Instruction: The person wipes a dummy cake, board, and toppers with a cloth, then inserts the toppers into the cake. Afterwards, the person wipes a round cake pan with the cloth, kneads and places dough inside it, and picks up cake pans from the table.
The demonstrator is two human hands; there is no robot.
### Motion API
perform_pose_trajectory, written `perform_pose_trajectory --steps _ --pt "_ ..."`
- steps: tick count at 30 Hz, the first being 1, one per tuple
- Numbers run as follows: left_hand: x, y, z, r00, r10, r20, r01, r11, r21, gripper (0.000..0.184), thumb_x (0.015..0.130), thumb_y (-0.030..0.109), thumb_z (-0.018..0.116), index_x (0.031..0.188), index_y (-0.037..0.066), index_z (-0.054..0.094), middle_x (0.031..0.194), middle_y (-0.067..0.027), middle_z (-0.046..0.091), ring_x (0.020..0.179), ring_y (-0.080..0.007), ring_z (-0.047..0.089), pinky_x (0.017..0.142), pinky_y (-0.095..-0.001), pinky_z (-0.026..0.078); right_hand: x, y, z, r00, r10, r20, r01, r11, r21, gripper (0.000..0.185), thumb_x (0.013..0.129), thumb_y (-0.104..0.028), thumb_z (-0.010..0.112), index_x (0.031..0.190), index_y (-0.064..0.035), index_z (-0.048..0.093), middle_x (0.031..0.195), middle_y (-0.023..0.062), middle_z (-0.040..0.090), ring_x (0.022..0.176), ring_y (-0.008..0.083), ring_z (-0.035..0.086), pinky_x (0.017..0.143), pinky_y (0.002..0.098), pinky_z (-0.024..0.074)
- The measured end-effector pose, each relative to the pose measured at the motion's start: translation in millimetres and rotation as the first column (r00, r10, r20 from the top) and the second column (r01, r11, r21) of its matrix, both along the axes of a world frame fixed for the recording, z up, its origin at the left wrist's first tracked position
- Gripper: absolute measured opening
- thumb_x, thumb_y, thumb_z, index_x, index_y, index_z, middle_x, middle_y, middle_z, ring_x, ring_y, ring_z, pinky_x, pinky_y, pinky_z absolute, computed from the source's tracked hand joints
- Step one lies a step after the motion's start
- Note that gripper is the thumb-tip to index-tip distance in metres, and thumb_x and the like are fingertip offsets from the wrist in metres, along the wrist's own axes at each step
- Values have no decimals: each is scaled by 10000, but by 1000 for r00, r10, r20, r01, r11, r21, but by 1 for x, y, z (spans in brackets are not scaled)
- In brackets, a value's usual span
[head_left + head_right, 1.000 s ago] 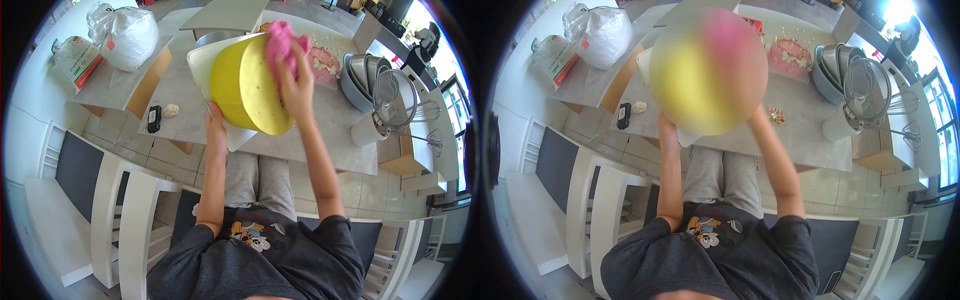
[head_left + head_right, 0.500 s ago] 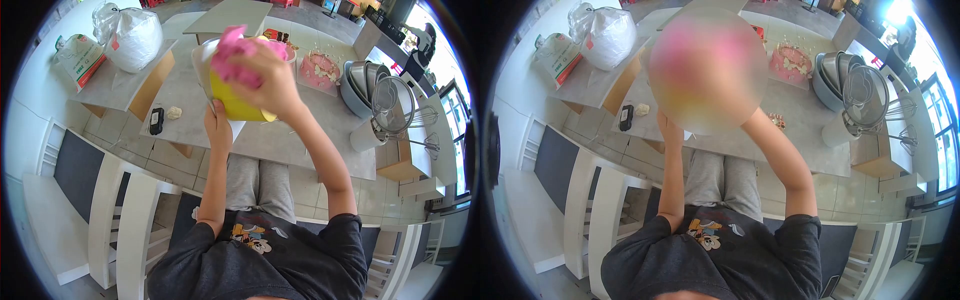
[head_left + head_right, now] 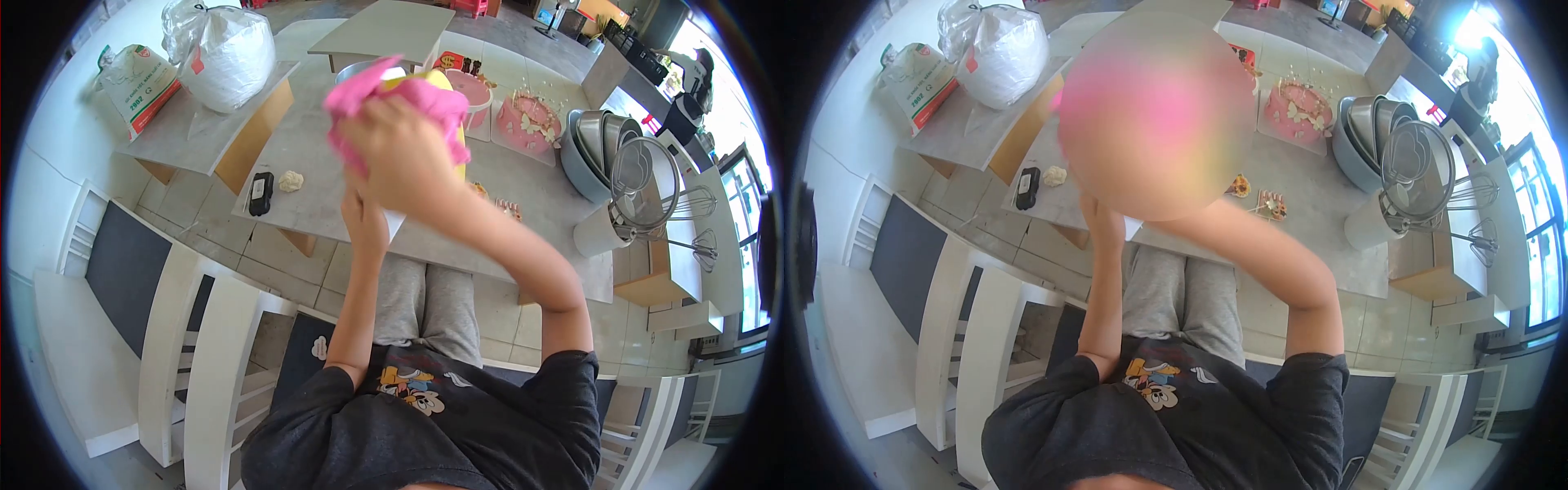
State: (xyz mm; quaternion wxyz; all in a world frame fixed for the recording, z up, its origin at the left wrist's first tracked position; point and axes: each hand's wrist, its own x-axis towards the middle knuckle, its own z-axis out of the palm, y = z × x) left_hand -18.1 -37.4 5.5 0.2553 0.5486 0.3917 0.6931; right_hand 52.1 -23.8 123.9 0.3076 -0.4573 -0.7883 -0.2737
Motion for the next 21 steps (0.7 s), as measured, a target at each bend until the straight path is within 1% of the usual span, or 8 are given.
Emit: perform_pose_trajectory --steps 3,6,9,13,15,18,20,21 --pt "-11 -2 4 999 -33 26 34 999 -38 385 934 306 371 1013 -50 496 918 -90 542 843 -144 489 702 -263 395 -6 1 -16 918 391 -63 -374 907 193 177 682 -264 569 706 -102 635 641 106 587 644 254 590 622 377 487" --pt "-13 -7 13 967 -186 177 216 961 -172 446 935 362 364 996 -53 516 908 -87 549 848 -122 477 704 -240 387 17 11 41 935 120 -333 -255 880 -401 284 610 -321 615 796 -112 662 732 116 623 675 263 605 648 341 486" --pt "-11 -13 18 974 -139 177 175 962 -208 499 931 402 350 1015 -60 517 923 -83 553 831 -116 481 711 -235 385 64 91 40 860 243 -449 -451 774 -444 394 660 -334 652 912 -31 647 825 107 654 687 178 623 662 294 484" --pt "-15 -15 16 891 -195 409 342 881 -326 488 931 399 348 1056 -42 515 953 -82 559 865 -139 513 751 -246 402 118 113 22 757 -181 -628 -419 604 -678 336 744 -313 639 972 -67 620 855 68 631 750 94 589 652 223 484" --pt "-15 -14 17 868 -199 454 388 843 -373 483 932 397 347 1073 -36 505 965 -80 558 886 -147 521 766 -254 409 143 97 -7 364 -293 -884 -693 549 -467 470 773 -423 579 1102 -87 578 1009 59 610 813 146 595 751 275 464" --pt "-7 0 1 606 -272 748 591 783 -194 490 924 412 358 1116 -24 474 1002 -85 547 896 -156 531 774 -264 418 157 84 -56 255 -304 -918 -747 541 -387 348 871 -349 498 1090 -80 538 962 31 602 804 111 592 679 245 500" --pt "6 9 -18 691 -219 689 487 845 -219 520 920 428 358 1144 -34 441 1018 -85 534 874 -152 530 765 -268 423 152 89 -103 -324 -165 -932 -691 713 114 313 879 -374 473 1032 -114 555 922 38 605 767 123 597 651 282 512" --pt "15 11 -24 688 -225 690 495 841 -219 520 920 428 358 1144 -34 441 1018 -85 534 874 -152 530 765 -268 423 142 79 -113 -426 -227 -876 -634 765 110 306 885 -377 457 1007 -115 554 896 44 602 740 135 598 626 299 514"
